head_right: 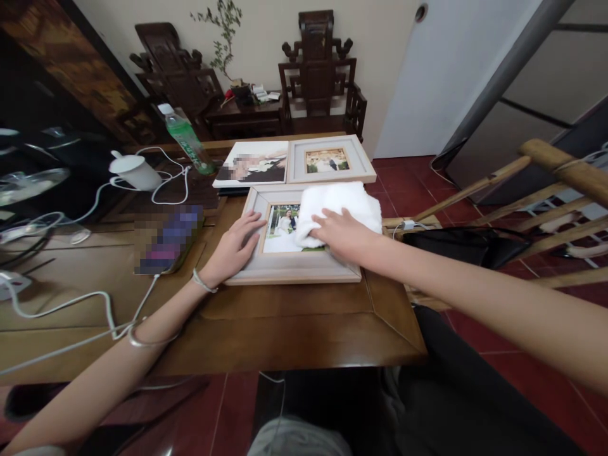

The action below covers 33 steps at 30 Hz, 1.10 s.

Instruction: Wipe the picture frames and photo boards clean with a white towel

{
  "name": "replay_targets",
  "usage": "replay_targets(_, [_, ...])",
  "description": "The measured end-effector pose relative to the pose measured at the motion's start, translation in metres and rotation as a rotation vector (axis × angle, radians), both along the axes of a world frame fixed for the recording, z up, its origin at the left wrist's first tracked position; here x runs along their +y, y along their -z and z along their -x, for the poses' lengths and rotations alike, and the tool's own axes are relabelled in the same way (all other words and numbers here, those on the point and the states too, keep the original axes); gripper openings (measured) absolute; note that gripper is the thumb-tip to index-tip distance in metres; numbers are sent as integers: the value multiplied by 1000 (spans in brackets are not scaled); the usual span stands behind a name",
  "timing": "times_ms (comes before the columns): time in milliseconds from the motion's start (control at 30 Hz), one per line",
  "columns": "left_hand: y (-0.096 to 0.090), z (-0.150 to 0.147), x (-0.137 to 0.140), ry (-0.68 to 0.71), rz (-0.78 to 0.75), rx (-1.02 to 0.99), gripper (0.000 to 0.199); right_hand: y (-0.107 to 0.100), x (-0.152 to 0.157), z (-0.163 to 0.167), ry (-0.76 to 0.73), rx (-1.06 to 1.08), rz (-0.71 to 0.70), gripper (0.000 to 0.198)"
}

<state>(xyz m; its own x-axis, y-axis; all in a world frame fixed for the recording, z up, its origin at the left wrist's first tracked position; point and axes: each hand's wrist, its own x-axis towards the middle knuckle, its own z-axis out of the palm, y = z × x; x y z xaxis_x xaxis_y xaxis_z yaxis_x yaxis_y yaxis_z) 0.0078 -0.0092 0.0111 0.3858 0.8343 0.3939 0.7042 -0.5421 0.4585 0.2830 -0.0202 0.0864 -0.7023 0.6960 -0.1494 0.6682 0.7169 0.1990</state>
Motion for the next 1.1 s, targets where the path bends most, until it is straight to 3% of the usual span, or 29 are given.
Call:
replay_targets(167, [0, -1, 0, -7, -3, 3, 36, -24, -62, 12, -17, 100, 236, 47])
replay_targets(300, [0, -1, -1, -5, -10, 8, 36, -23, -76, 13, -38, 140, 237, 55])
replay_targets(400, [0, -1, -1, -12, -10, 9, 37, -10, -54, 8, -15, 97, 152, 64])
replay_targets(633, [1, -1, 0, -3, 3, 9, 36, 4, 39, -1, -30, 6, -75, 71])
replay_targets(767, [0, -1, -1, -8, 10, 12, 36, 11, 54, 3, -69, -30, -95, 64])
replay_targets(933, [0, -1, -1, -4, 9, 4, 36, 13, 18, 11, -58, -11, 1, 67])
replay_targets(1100, [1, -2, 0, -9, -4, 9, 37, -13, -51, 18, -96, 128, 208, 66])
